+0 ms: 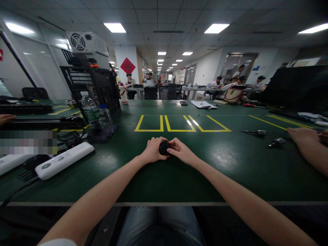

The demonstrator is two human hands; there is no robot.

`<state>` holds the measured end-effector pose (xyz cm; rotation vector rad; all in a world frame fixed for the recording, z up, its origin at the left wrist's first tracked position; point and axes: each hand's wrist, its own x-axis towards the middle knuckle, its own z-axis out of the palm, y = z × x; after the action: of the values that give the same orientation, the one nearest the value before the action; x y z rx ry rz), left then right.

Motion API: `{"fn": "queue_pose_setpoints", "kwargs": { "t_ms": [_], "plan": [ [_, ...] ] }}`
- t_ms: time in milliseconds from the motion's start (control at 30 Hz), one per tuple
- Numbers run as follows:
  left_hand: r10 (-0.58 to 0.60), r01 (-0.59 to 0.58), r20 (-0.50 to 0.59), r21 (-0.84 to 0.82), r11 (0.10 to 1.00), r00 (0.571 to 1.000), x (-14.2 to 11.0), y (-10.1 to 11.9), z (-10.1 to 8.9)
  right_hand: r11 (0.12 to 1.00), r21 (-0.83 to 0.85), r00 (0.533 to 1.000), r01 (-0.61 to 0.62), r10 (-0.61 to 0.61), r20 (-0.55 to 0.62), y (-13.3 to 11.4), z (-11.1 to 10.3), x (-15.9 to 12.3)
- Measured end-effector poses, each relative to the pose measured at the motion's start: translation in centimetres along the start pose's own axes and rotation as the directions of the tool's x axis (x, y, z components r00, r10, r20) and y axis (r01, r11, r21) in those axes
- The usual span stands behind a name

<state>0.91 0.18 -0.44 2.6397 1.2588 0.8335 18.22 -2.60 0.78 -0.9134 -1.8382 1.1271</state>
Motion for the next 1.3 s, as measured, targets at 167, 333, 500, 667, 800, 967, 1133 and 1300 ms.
{"fn": "queue_pose_setpoints", "kwargs": {
  "t_ms": [167,333,500,667,800,967,1133,1300],
  "plan": [
    [-0.016,0.016,0.014,-0.005,1.000,1.000,0.0,0.2,-0.3,0.999,-0.019,0.999,0.029,-0.029,-0.013,-0.3,0.1,-0.2],
    [-0.040,0.040,0.031,-0.008,0.999,0.999,0.0,0.4,-0.4,0.999,-0.032,0.997,-0.017,0.015,-0.069,0.3,0.1,0.3],
    [-0.030,0.030,0.023,0.018,0.999,0.999,0.1,0.5,-0.3,0.999,-0.045,0.999,-0.029,0.028,-0.033,0.4,0.0,0.3],
    [-0.038,0.037,0.019,0.025,0.999,0.999,0.0,0.5,-0.3,0.998,-0.027,0.999,0.053,-0.053,0.001,0.2,0.0,0.1],
    [-0.028,0.028,0.024,0.011,1.000,0.999,0.0,0.5,-0.4,0.999,-0.015,0.998,0.047,-0.048,-0.035,0.4,0.1,0.4],
    [-0.033,0.033,0.029,0.007,0.999,0.999,0.0,0.4,-0.4,1.000,0.000,0.998,0.000,0.000,-0.055,0.7,0.0,0.6],
    [-0.046,0.046,0.026,-0.003,0.999,0.999,0.0,0.4,-0.3,1.000,-0.014,1.000,-0.025,0.025,-0.018,0.7,-0.1,0.4],
    [-0.042,0.043,0.025,-0.001,0.999,0.999,0.0,0.4,-0.4,0.999,-0.002,0.998,0.054,-0.054,-0.014,0.2,-0.1,0.2]
  ]
}}
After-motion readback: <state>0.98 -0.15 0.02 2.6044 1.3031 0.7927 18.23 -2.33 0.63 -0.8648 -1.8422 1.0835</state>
